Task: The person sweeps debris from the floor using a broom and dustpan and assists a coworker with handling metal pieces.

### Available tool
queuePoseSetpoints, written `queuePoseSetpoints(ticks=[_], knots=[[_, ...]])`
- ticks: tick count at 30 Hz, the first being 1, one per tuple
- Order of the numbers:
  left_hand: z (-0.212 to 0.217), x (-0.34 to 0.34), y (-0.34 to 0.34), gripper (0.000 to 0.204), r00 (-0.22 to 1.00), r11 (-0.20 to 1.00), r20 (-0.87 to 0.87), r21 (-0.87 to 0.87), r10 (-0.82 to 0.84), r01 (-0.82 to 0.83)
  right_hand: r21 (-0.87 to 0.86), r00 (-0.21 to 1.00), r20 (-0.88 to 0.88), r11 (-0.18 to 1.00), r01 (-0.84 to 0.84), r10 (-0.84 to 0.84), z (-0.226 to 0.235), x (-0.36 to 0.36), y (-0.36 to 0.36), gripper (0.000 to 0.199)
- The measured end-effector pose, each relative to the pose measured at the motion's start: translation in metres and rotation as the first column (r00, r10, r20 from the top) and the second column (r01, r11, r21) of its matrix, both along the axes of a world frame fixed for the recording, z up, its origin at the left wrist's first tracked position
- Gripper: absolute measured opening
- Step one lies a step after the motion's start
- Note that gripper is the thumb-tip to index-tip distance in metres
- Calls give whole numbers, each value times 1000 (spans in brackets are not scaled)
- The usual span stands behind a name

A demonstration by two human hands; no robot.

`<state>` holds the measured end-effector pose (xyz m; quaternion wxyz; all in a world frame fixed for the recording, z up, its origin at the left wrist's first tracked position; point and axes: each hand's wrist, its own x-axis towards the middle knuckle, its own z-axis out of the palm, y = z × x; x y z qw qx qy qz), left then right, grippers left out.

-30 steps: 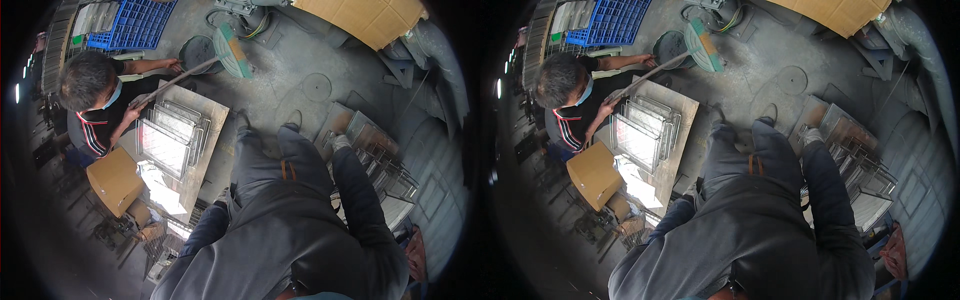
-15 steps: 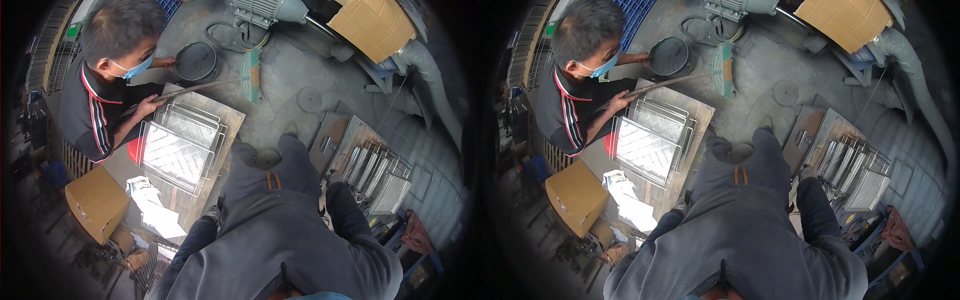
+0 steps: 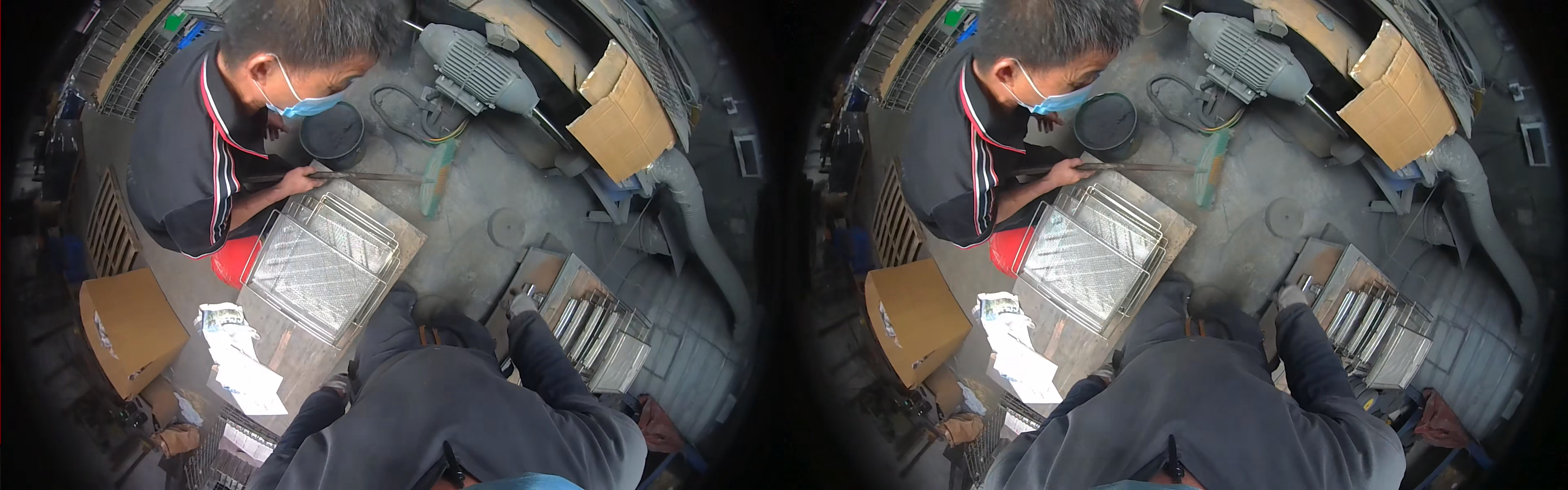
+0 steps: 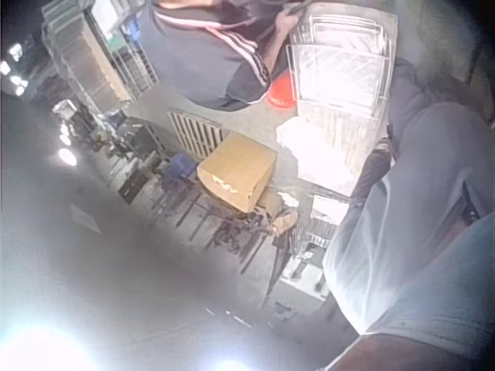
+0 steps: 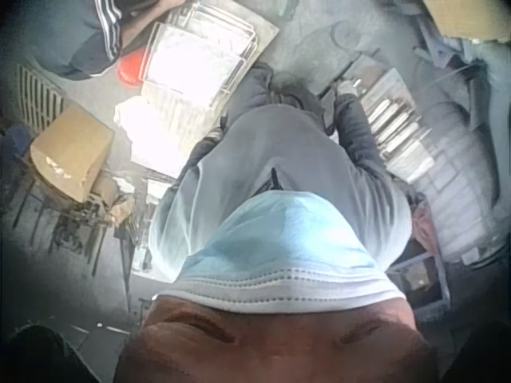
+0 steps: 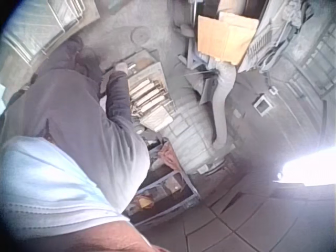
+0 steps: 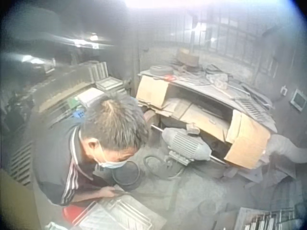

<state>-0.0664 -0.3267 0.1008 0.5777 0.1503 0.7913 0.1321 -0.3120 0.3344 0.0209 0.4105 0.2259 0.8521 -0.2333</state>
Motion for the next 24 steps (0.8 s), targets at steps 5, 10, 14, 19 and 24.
queuePoseSetpoints(ticks=[5, 10, 14, 19, 24], knots=[[3, 6, -7, 35, 960, 965, 106, -80, 258, -250, -105, 986, -154, 993, 50, -66, 25, -90, -63, 76], [2, -40, -5, 38, 941, 954, 154, -68, 300, -293, -242, 935, -199, 939, 245, -295, 14, -65, 17, 66], [6, -57, -21, 41, 920, 924, 136, -166, 368, -345, -268, 846, 26, 812, 519, -532, 9, -6, 15, 47], [40, -99, -13, 52, 878, 905, 232, -181, 419, -385, 143, 947, 306, 978, -151, 101, 45, 75, 10, 53], [-3, -75, -25, 55, 941, 959, 189, -96, 281, -267, 201, 987, 159, 980, 0, -33, 67, 143, 27, 57]])
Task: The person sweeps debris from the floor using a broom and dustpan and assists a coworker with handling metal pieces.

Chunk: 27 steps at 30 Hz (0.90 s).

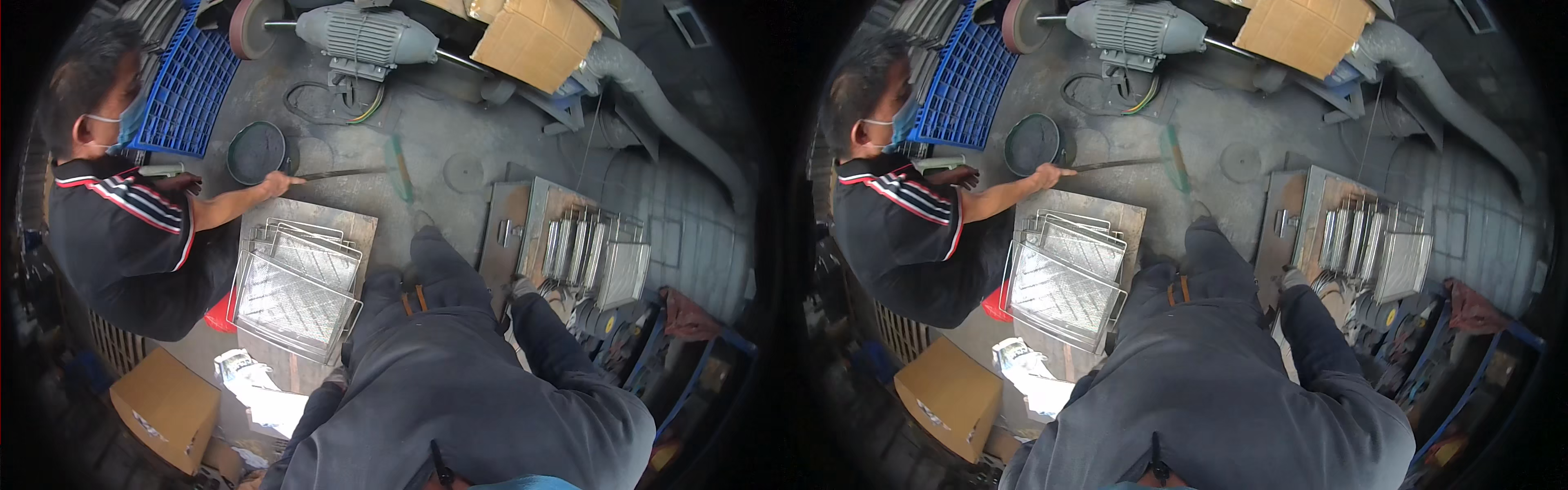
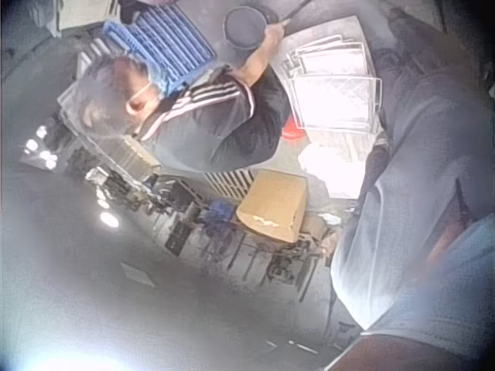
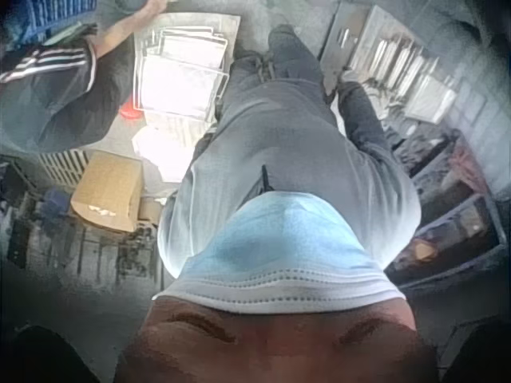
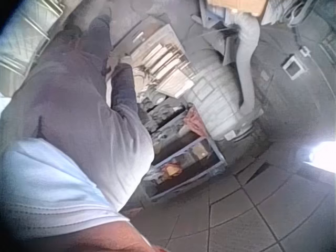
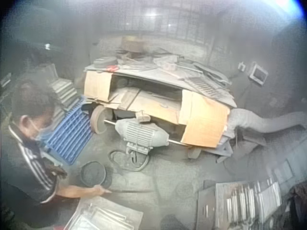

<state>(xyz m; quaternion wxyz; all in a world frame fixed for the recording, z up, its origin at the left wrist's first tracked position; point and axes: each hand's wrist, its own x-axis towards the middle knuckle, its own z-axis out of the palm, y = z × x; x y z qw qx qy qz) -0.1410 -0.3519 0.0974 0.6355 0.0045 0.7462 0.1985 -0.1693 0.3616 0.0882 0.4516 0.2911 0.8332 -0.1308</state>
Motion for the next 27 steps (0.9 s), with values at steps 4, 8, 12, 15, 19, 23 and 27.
queuePoseSetpoints(ticks=[4, 8, 12, 15, 19, 23, 27], knots=[[17, 5, 13, 54, 998, 999, 46, 15, 39, -39, -309, 706, -306, 768, 561, -639, 25, 59, 11, 52], [30, 22, -12, 54, 994, 993, 24, -56, 106, -104, -103, 961, 47, 958, -267, 273, 63, 40, -55, 52], [34, 20, 0, 53, 977, 977, 39, -20, 212, -211, -12, 778, 81, 781, -624, 623, -12, 63, -10, 62], [54, 19, 1, 53, 958, 957, 41, -79, 284, -280, -142, 993, -12, 983, -116, 116, -68, 10, -18, 78], [60, 18, 31, 52, 910, 915, 107, 7, 401, -403, -857, 660, 307, 103, 506, -686, -108, -81, 94, 65], [44, 68, -14, 53, 925, 919, -35, -105, 378, -380, -406, 890, -412, 914, 15, -197, -84, -152, -72, 69], [12, 79, -14, 52, 958, 962, -125, -57, 259, -268, -220, 983, -182, 975, -33, -8, 5, -183, -109, 77]])
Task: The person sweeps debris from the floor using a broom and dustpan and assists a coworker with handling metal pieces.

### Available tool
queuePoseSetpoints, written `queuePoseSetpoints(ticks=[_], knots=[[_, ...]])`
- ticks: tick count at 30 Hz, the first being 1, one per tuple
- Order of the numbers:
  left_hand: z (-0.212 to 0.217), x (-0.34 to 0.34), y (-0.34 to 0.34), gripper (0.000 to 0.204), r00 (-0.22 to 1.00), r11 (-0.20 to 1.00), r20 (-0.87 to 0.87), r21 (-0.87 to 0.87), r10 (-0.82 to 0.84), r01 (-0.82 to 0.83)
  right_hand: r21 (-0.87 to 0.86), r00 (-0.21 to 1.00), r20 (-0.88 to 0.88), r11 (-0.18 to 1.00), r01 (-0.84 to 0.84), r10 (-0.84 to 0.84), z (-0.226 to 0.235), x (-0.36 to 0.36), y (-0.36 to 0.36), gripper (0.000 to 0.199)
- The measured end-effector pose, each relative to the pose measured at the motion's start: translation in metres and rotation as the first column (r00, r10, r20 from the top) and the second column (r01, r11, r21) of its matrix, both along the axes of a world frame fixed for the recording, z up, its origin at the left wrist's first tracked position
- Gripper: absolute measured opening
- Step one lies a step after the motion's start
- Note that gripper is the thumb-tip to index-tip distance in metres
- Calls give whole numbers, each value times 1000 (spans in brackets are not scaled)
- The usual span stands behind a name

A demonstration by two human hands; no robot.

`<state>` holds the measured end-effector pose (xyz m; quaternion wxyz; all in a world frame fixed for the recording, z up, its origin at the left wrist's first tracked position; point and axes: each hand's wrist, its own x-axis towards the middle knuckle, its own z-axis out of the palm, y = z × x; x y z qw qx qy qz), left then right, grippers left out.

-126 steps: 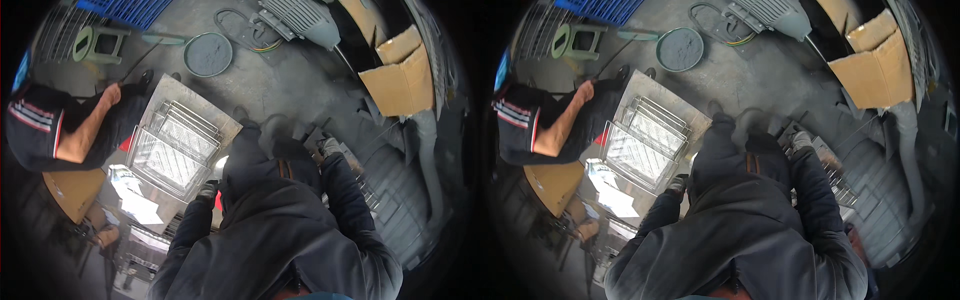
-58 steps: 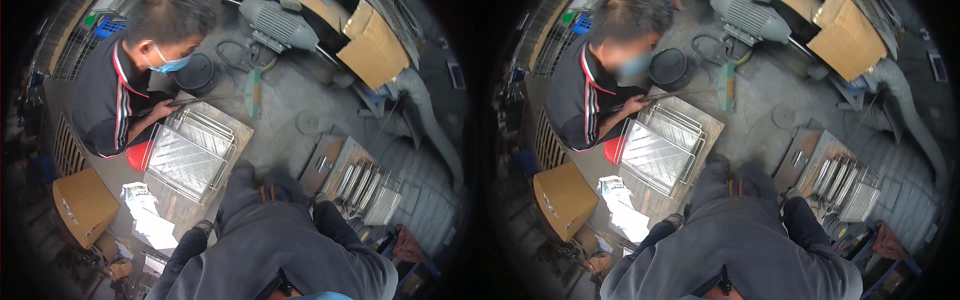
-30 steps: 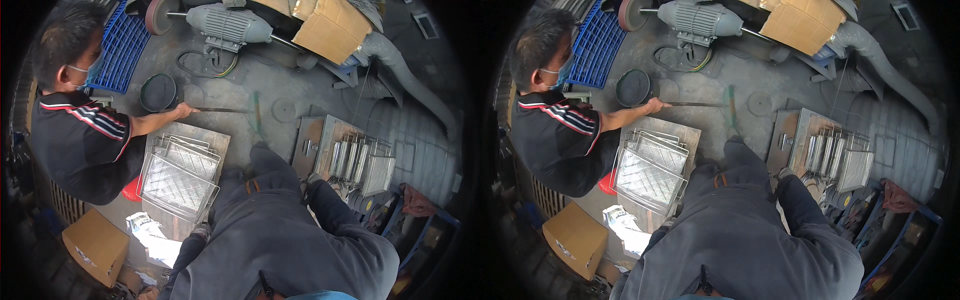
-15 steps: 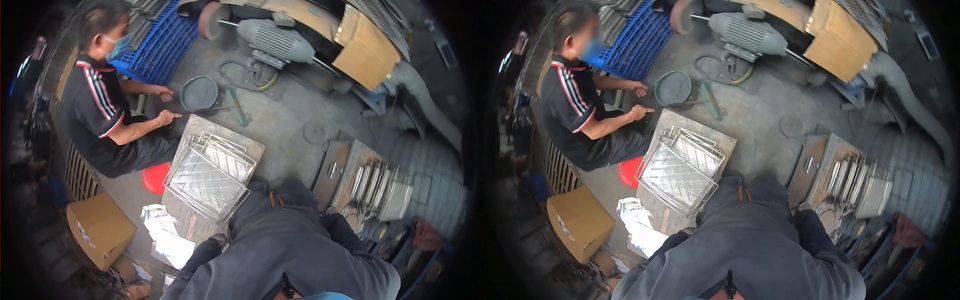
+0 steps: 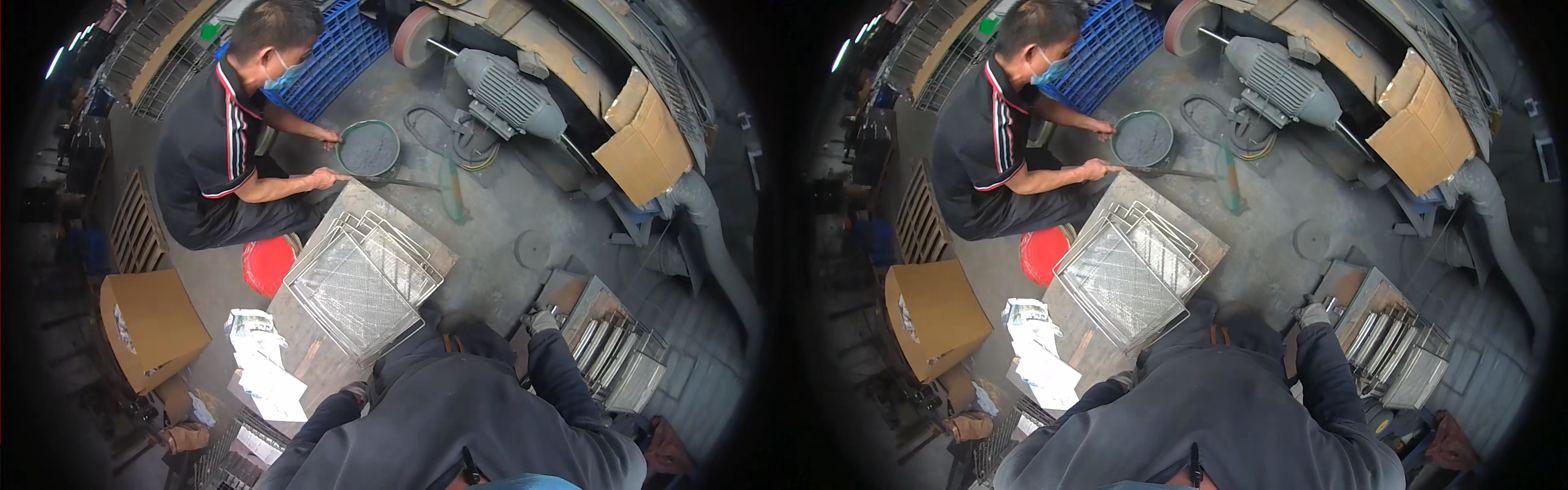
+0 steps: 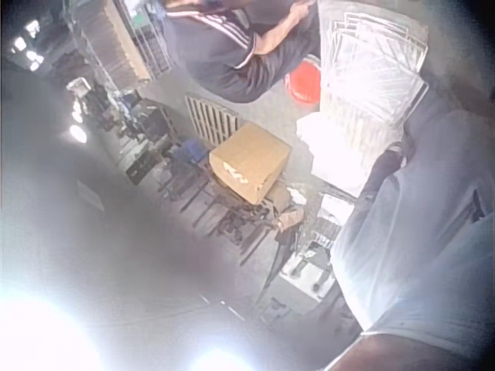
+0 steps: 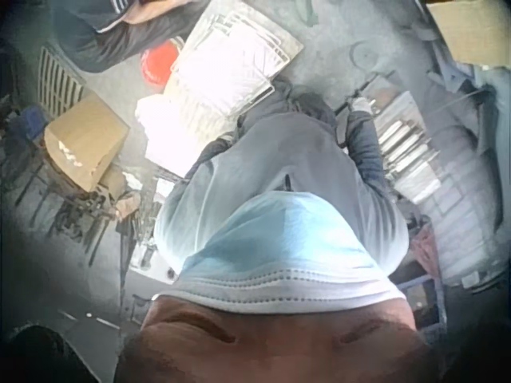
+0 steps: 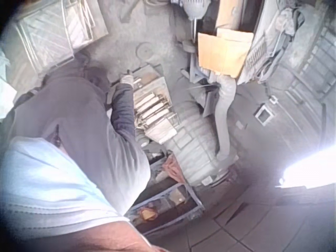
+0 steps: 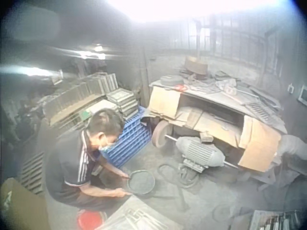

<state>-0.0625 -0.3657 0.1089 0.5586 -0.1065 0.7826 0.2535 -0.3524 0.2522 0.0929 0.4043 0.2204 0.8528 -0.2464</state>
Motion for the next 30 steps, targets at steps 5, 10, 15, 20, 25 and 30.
queuePoseSetpoints(ticks=[5, 10, 15, 20, 25, 30], knots=[[5, -36, 3, 34, 933, 923, 96, 215, -346, 320, 138, 992, -124, 990, 44, -26, -19, 77, 72, 68], [8, -56, -7, 35, 964, 985, 203, 48, -171, 165, 177, 962, -156, 952, 249, -223, -24, 167, 96, 59], [13, -78, 15, 36, 909, 912, 82, 21, -409, 409, 17, 990, 105, 995, 95, -97, -14, 235, 105, 51], [82, -113, 115, 33, 938, 989, 334, -143, 90, -44, -8, 921, 319, 972, -235, 225, -70, 201, 189, 43], [67, 46, 183, 44, 784, 806, -221, -299, -580, 512, 179, 899, 240, 893, -412, 366, -85, -20, 175, 49], [-19, 115, 357, 52, 684, 682, -4, -64, 730, -728, -457, 993, 103, 885, 90, -48, -168, -161, 356, 37]])
